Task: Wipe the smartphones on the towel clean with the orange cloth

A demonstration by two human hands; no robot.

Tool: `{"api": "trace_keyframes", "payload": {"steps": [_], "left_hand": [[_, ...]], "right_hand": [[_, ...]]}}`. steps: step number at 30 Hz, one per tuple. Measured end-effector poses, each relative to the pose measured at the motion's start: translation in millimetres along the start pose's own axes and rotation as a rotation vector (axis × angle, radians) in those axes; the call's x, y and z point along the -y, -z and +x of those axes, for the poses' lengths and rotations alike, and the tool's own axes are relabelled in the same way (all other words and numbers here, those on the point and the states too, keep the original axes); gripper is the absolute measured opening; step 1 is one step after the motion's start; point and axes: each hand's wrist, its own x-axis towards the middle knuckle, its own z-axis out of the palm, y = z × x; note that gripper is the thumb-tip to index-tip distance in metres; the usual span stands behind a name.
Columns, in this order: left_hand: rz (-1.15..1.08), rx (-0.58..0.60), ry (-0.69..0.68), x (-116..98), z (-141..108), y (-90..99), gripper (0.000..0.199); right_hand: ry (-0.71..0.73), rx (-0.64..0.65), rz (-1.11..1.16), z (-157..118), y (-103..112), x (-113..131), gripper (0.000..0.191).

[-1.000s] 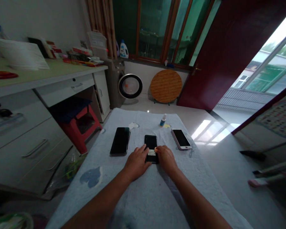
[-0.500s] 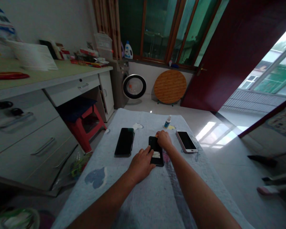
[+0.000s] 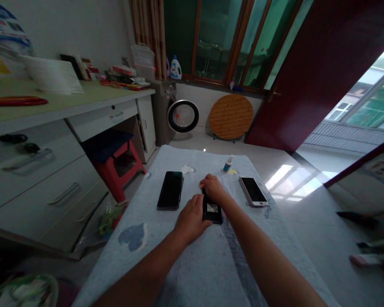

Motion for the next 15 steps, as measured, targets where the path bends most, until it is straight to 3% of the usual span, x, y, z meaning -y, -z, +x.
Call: {"api": "trace_keyframes", "payload": {"steps": [6,15], "left_hand": [[-0.139,-0.094,0.035,0.9,-0.5,-1.4,0.110],[-0.114,-0.066,0.003,1.7,-0.3,0.0,0.105]], "right_hand": [[0.141,0.036,0.098,-35.1,1.7,8.5,0.024],[0.248,0.130,0.136,-94.7,15.4,35.8,0.017]]}}
